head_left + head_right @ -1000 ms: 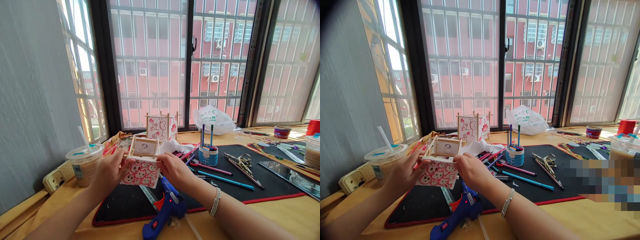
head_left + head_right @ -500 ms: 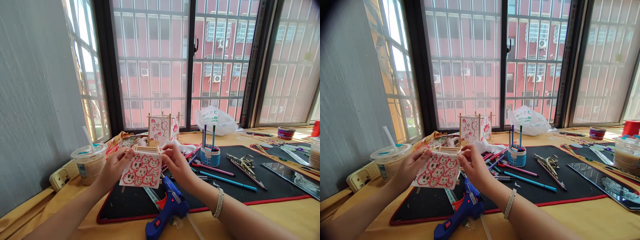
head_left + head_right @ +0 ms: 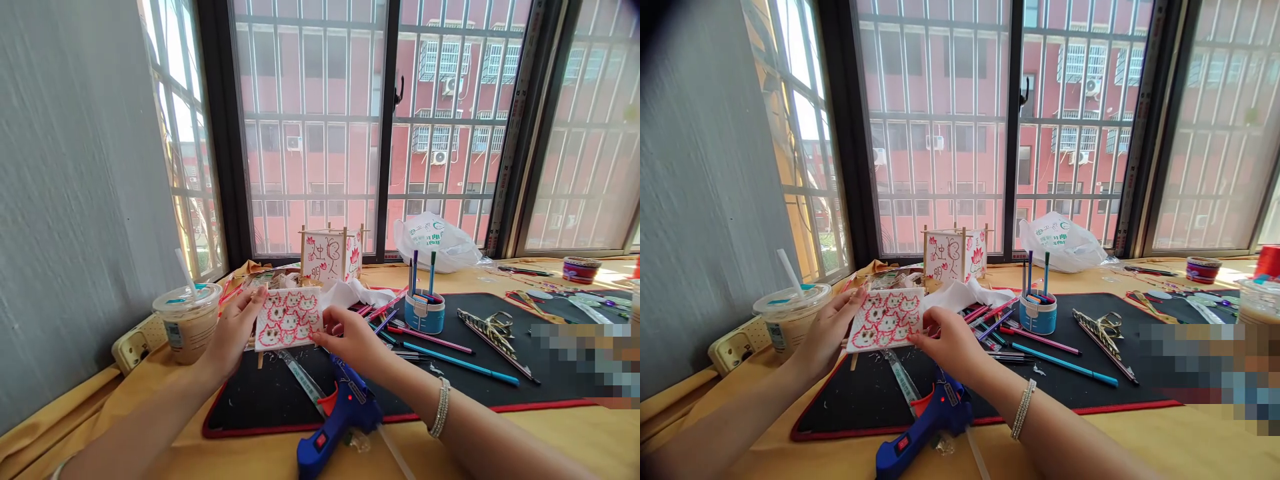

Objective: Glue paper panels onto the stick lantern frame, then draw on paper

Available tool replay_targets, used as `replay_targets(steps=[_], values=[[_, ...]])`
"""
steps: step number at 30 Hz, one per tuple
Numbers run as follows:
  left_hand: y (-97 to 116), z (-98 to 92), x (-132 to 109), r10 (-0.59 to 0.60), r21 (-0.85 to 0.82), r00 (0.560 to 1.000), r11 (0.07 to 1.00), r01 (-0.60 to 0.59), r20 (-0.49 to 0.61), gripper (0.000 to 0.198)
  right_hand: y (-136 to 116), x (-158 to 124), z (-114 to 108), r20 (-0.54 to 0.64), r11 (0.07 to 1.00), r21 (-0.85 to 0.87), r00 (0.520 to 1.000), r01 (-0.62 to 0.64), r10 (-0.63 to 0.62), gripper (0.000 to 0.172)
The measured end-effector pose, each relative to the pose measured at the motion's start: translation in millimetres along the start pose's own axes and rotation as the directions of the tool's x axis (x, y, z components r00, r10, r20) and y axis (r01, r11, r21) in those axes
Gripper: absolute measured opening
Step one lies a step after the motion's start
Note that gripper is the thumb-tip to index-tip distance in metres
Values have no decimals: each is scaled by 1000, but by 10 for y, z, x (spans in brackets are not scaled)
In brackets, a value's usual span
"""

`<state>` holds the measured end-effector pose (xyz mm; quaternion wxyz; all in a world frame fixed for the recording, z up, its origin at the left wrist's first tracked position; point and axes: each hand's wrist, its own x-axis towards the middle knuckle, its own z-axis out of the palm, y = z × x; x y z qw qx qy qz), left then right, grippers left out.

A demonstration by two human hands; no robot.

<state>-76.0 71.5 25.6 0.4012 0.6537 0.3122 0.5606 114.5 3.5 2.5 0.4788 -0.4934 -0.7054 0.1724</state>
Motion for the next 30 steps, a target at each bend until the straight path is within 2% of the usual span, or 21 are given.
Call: replay_targets(steps=[3, 6, 9, 13, 18, 22, 28, 30], values=[[9, 1, 0, -53, -17, 995, 998, 55, 82, 42, 53, 23, 16, -14, 993, 117, 999, -30, 31, 13], [55, -19, 6, -111, 42, 981, 994, 105, 156, 40, 103, 42, 19, -30, 980, 181, 996, -81, 88, 13], [83, -53, 22, -160, 111, 958, 984, 137, 238, 54, 119, 57, 0, -89, 982, 169, 991, -86, 102, 13], [23, -75, 47, -131, 144, 929, 986, 85, 345, 76, 113, 87, -43, -201, 977, 198, 973, -76, 116, 12], [-109, -63, 58, -65, 81, 906, 996, 35, 418, 80, 160, 127, -65, -247, 964, 262, 962, -45, 112, 15], [-128, -36, 45, -12, 27, 905, 1000, 0, 425, 85, 210, 147, -59, -245, 942, 335, 964, -13, 100, 21], [-71, 18, 20, 92, -14, 949, 996, -92, 301, 95, 180, 155, -78, -210, 894, 446, 967, -35, 143, 32], [-86, 11, 19, 143, -31, 940, 990, -141, 308, 87, 179, 159, -82, -191, 884, 464, 969, -51, 156, 34]])
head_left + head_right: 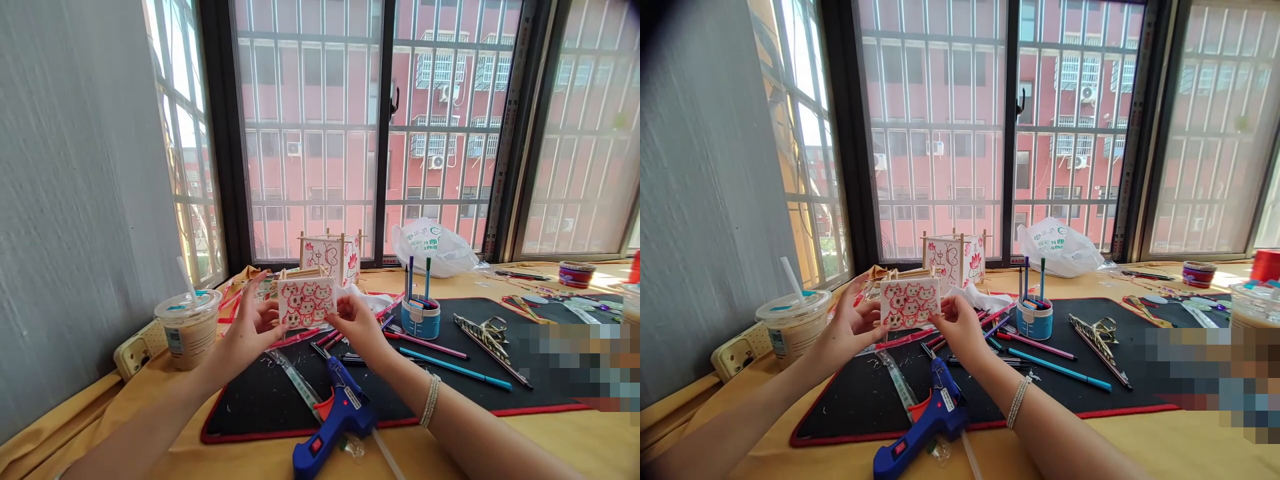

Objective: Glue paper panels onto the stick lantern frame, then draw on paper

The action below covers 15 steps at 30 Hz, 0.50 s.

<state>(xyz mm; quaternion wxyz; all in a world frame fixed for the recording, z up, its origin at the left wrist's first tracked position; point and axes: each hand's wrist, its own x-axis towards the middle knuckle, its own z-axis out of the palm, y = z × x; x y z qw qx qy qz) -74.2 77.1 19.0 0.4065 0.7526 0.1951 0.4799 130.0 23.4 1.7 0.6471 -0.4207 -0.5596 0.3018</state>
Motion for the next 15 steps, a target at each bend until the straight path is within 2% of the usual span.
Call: replay_targets(steps=[2, 4, 5, 8, 13, 15], values=[[-28, -19, -7, 53, 75, 997, 996, -57, 55, 61, 15, 8, -4, 3, 1000, 3, 1000, -4, 4, 34], [-51, -41, -10, 80, 234, 991, 967, -103, 105, 30, 38, 16, -7, 4, 1000, -10, 1000, 7, -7, 32], [-56, -51, -10, 78, 308, 990, 945, -110, 115, 22, 45, 19, -8, 5, 1000, -20, 1000, 15, -15, 31], [-46, -71, 0, 49, 373, 996, 925, -74, 78, 26, 27, 12, -7, -1, 999, -42, 999, 32, -33, 28], [6, -90, 17, -37, 252, 998, 967, 48, -47, 38, -95, -25, -4, 17, 997, -42, 998, 62, -61, 28], [17, -88, 19, -65, 192, 996, 978, 76, -58, 42, -121, -29, -11, 20, 995, -48, 996, 84, -83, 28]])
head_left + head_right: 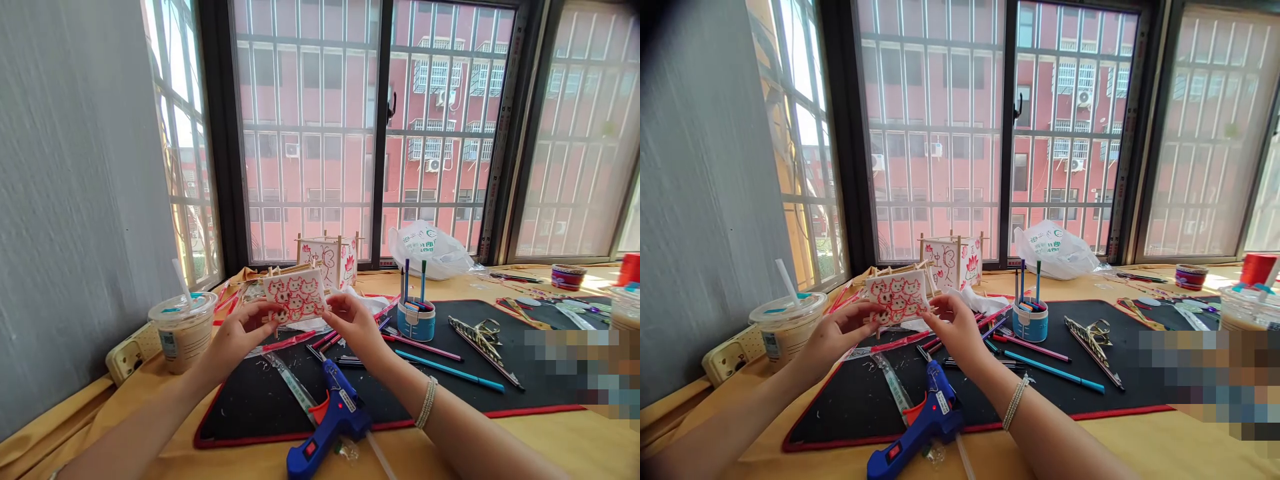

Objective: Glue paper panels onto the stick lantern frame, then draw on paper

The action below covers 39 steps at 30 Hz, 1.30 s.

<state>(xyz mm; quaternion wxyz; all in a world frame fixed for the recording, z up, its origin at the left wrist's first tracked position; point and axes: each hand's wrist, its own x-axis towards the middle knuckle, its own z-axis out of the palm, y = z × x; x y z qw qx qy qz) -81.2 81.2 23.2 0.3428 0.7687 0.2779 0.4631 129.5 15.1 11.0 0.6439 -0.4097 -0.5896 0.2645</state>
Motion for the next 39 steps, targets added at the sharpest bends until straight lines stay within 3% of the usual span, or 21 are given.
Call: replay_targets(steps=[5, 10, 14, 17, 20, 22, 26, 29, 32, 36, 38, 39], values=[[-28, 17, 16, -51, -11, 999, 999, 51, 16, 59, 42, 34, -51, -60, 994, -111, 998, -4, -2, 33], [-53, -13, 26, 12, 223, 993, 975, 14, -113, 48, 77, 74, -122, -138, 945, -298, 986, -135, 97, 22], [-33, -28, 19, 0, 318, 992, 947, 40, -125, 40, -19, 41, -124, 1, 908, -401, 991, -121, 133, 5], [-46, -16, 28, -30, 299, 996, 953, 55, -87, 38, -124, -11, -100, 121, 924, -360, 976, -127, 181, 9], [-73, 2, 29, -37, 306, 999, 951, 36, -3, 38, -169, -34, -96, 144, 921, -367, 969, -134, 198, 12], [-66, 15, 8, -40, 356, 990, 935, -12, 138, 37, -152, -26, -110, 131, 905, -405, 972, -129, 197, 12], [44, 29, -89, -122, 470, 877, 873, -128, 465, 31, -74, 7, -142, 90, 888, -438, 977, -137, 195, 14], [146, -5, -162, -194, 526, 837, 841, -126, 512, 35, -42, 16, -145, 69, 887, -440, 980, -138, 186, 14], [212, -86, -187, -232, 598, 862, 795, -99, 450, 36, -38, 22, -138, 39, 885, -446, 984, -137, 172, 14], [316, -129, -203, -120, 722, 947, 677, -141, 297, 28, -35, 44, -138, -29, 880, -457, 991, -127, 128, 15], [395, -55, -259, -101, 739, 947, 652, -169, 306, 30, -18, 60, -150, -52, 877, -466, 993, -120, 108, 15], [435, 10, -304, -117, 728, 926, 656, -198, 358, 32, -5, 68, -160, -62, 874, -472, 993, -116, 98, 16]])
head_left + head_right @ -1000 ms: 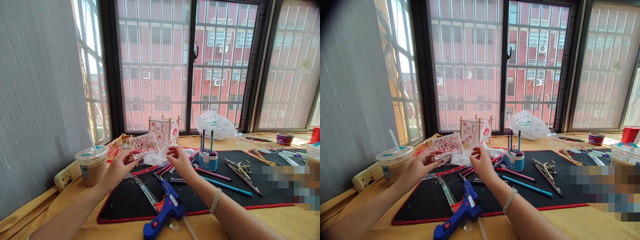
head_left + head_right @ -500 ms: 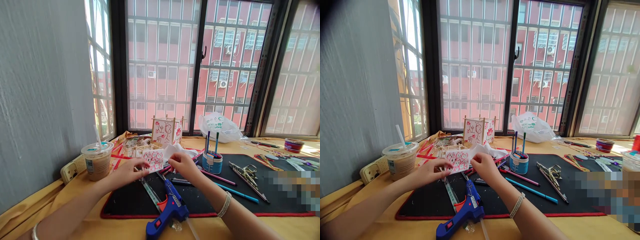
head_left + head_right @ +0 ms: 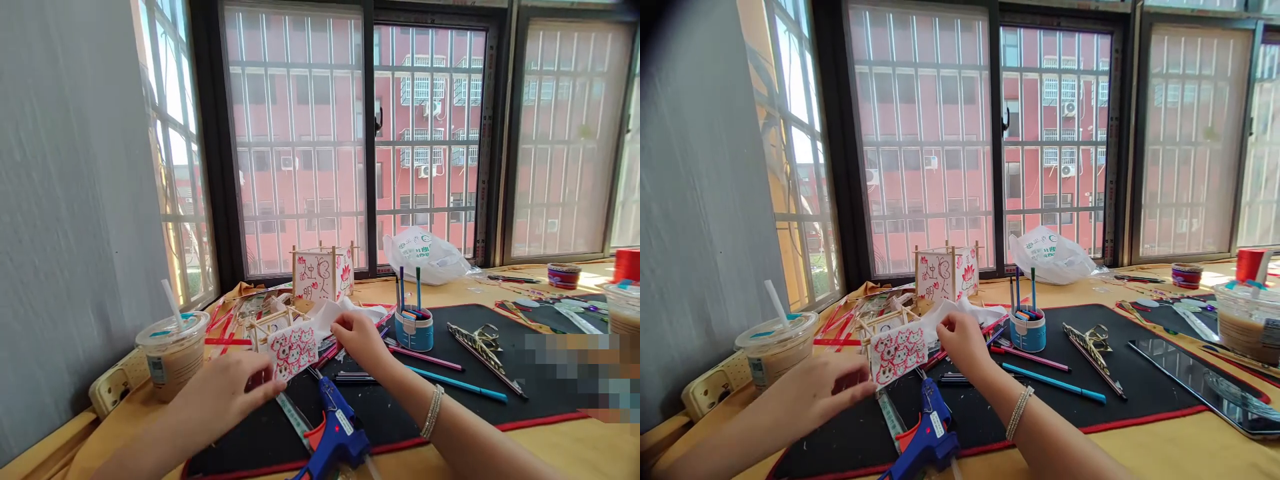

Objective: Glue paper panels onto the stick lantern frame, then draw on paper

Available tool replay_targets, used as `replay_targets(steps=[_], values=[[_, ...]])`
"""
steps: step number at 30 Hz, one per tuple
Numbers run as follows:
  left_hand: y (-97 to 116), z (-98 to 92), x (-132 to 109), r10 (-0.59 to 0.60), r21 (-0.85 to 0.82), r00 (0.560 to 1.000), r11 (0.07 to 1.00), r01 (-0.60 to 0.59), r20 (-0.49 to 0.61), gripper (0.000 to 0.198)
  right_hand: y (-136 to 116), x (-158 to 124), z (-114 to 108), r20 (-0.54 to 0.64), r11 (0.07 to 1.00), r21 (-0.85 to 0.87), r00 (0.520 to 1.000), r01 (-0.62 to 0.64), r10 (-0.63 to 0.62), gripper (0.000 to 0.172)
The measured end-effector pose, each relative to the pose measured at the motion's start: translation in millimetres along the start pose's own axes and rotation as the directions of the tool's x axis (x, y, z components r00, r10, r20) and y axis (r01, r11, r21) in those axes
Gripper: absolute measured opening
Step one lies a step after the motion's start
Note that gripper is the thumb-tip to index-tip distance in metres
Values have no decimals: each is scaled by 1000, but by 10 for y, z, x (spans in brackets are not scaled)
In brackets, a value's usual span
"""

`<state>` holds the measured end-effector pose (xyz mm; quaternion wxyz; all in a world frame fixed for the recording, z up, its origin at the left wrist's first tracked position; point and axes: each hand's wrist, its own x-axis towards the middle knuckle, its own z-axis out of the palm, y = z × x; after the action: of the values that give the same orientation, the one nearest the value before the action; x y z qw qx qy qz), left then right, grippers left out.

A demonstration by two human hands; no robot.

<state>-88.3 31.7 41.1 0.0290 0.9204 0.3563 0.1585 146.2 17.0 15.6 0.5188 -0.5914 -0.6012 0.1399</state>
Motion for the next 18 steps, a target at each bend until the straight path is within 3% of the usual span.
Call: replay_targets(steps=[4, 7, 10, 13, 18], values=[[360, 183, -106, 94, 16, 951, 995, -103, 293, 40, 77, 33, -11, -19, 1000, -29, 1000, 6, -7, 16], [505, 318, -141, 66, 37, 956, 996, -80, 286, 28, 114, 40, -19, -20, 998, -61, 1000, -10, 9, 16], [510, 395, -142, 85, 0, 950, 996, -89, 301, 12, 131, 42, -34, -21, 997, -79, 1000, -20, 19, 15], [458, 417, -145, 105, -27, 963, 994, -102, 247, 8, 150, 60, -72, -19, 997, -77, 999, -27, 26, 14], [344, 367, -150, 87, -61, 996, 994, -88, -16, 14, 157, 82, -180, 31, 994, -66, 995, -92, 94, 15]])
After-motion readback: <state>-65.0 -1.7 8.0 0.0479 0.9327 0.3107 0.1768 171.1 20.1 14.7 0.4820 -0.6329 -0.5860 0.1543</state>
